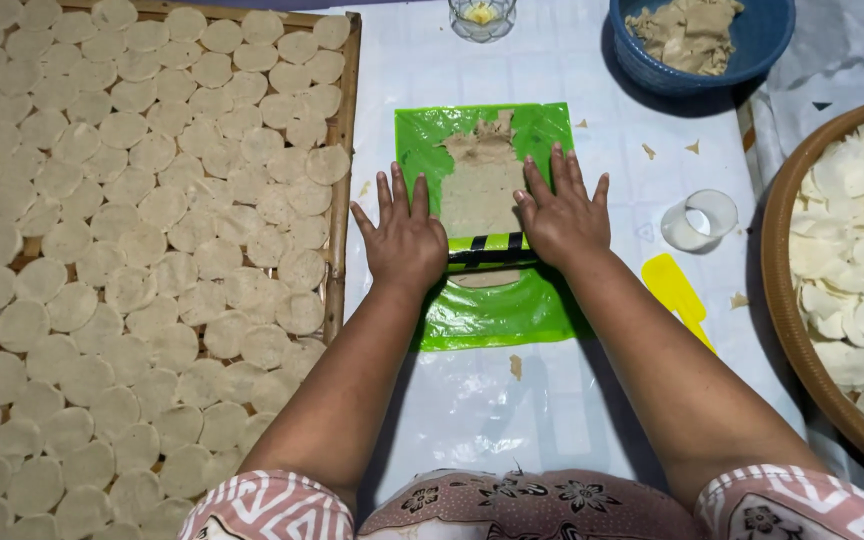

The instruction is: Cutting out circular dough shapes and placing them on a tray to prepare crackers.

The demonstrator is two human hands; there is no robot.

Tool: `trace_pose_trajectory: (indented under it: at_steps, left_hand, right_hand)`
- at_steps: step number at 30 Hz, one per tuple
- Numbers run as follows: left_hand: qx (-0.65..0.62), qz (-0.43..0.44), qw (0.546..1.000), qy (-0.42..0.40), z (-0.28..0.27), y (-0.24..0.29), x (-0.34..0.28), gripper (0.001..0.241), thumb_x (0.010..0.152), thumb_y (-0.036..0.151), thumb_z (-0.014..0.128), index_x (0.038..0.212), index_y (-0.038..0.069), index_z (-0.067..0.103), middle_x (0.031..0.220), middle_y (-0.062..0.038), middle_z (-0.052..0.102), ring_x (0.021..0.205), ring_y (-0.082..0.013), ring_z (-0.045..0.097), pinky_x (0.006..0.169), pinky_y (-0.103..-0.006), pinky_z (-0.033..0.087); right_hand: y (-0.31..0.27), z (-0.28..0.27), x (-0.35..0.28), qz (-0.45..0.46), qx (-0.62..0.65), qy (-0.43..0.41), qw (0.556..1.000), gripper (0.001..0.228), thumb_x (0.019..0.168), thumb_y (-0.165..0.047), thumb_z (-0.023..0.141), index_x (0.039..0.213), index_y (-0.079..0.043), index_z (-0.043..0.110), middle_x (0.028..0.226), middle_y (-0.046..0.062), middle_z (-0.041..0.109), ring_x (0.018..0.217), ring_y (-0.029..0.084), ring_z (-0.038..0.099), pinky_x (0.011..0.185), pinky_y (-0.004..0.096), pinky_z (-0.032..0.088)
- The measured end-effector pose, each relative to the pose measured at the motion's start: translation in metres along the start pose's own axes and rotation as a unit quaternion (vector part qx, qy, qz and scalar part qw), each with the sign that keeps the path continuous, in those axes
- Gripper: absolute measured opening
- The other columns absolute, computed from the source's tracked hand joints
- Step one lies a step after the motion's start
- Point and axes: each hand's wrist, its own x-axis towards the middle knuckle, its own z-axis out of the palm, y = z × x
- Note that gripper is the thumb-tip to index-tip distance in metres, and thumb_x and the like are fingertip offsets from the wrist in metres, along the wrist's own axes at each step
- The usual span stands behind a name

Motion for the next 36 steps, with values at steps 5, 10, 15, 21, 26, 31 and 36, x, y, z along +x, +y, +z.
trace_pose_trajectory:
  at_steps: [5, 10, 15, 21, 26, 31, 36]
  left_hand:
    - [-0.004, 0.023, 0.999, 0.04, 0.013, 0.0, -0.029, 0.063, 0.101, 0.031, 0.03, 0.162, 0.015, 0.03, 0.173, -0.016, 0.012, 0.16, -0.0332, 0.004, 0.121, -0.0685, -0.001]
    - [-0.018, 0.054, 0.995, 0.077, 0.018, -0.002, -0.059, 0.057, 0.107, 0.035, 0.029, 0.159, 0.014, 0.035, 0.172, -0.017, 0.016, 0.159, -0.0349, 0.006, 0.121, -0.0669, -0.001]
    - [-0.028, 0.084, 0.991, 0.097, 0.034, -0.008, -0.094, 0.056, 0.109, 0.037, 0.032, 0.16, 0.013, 0.033, 0.17, -0.019, 0.02, 0.158, -0.0376, 0.01, 0.123, -0.0637, 0.003]
    - [-0.038, 0.109, 0.989, 0.09, 0.059, -0.014, -0.137, 0.059, 0.11, 0.034, 0.033, 0.164, 0.015, 0.021, 0.171, -0.017, 0.014, 0.159, -0.0353, 0.007, 0.125, -0.0566, 0.001]
    - [-0.019, 0.119, 0.989, 0.084, 0.071, -0.019, -0.172, 0.061, 0.108, 0.026, 0.036, 0.165, 0.016, 0.016, 0.171, -0.015, 0.016, 0.158, -0.034, 0.01, 0.125, -0.054, 0.001]
    - [-0.028, 0.172, 0.944, 0.28, 0.084, -0.034, -0.166, 0.062, 0.094, 0.02, 0.06, 0.154, 0.014, 0.046, 0.13, -0.008, 0.055, 0.127, -0.0281, 0.051, 0.114, -0.0508, 0.034]
    - [-0.005, 0.174, 0.967, 0.187, 0.081, -0.052, -0.135, 0.068, 0.077, 0.027, 0.081, 0.139, 0.02, 0.055, 0.124, -0.009, 0.059, 0.124, -0.0324, 0.054, 0.114, -0.0556, 0.032]
  right_hand:
    - [0.002, 0.008, -0.029, -0.012, 0.0, 0.013, 1.0, 0.062, 0.11, -0.056, 0.011, 0.165, -0.028, 0.025, 0.173, 0.014, 0.008, 0.16, 0.031, 0.005, 0.122, 0.066, -0.001]
    - [0.0, 0.013, -0.061, -0.04, -0.016, 0.067, 0.997, 0.062, 0.112, -0.053, 0.016, 0.163, -0.022, 0.034, 0.173, 0.017, 0.014, 0.159, 0.034, 0.009, 0.123, 0.063, 0.004]
    - [0.013, 0.041, -0.089, -0.067, -0.013, 0.119, 0.991, 0.065, 0.111, -0.054, 0.023, 0.165, -0.019, 0.027, 0.172, 0.018, 0.014, 0.159, 0.034, 0.011, 0.122, 0.064, 0.006]
    - [0.021, 0.062, -0.139, -0.098, 0.017, 0.146, 0.984, 0.068, 0.11, -0.049, 0.028, 0.166, -0.012, 0.015, 0.171, 0.019, 0.014, 0.157, 0.034, 0.012, 0.122, 0.064, 0.0]
    - [0.024, 0.075, -0.18, -0.109, 0.025, 0.176, 0.978, 0.065, 0.109, -0.039, 0.035, 0.165, -0.011, 0.018, 0.17, 0.018, 0.021, 0.156, 0.035, 0.018, 0.123, 0.065, 0.001]
    - [0.031, 0.078, -0.201, -0.097, -0.004, 0.192, 0.977, 0.061, 0.105, -0.022, 0.045, 0.163, -0.023, 0.029, 0.161, 0.006, 0.038, 0.152, 0.029, 0.03, 0.12, 0.071, 0.003]
    - [0.045, 0.08, -0.176, -0.082, -0.036, 0.157, 0.984, 0.06, 0.095, -0.029, 0.064, 0.152, -0.031, 0.045, 0.14, -0.002, 0.053, 0.142, 0.026, 0.044, 0.117, 0.077, 0.007]
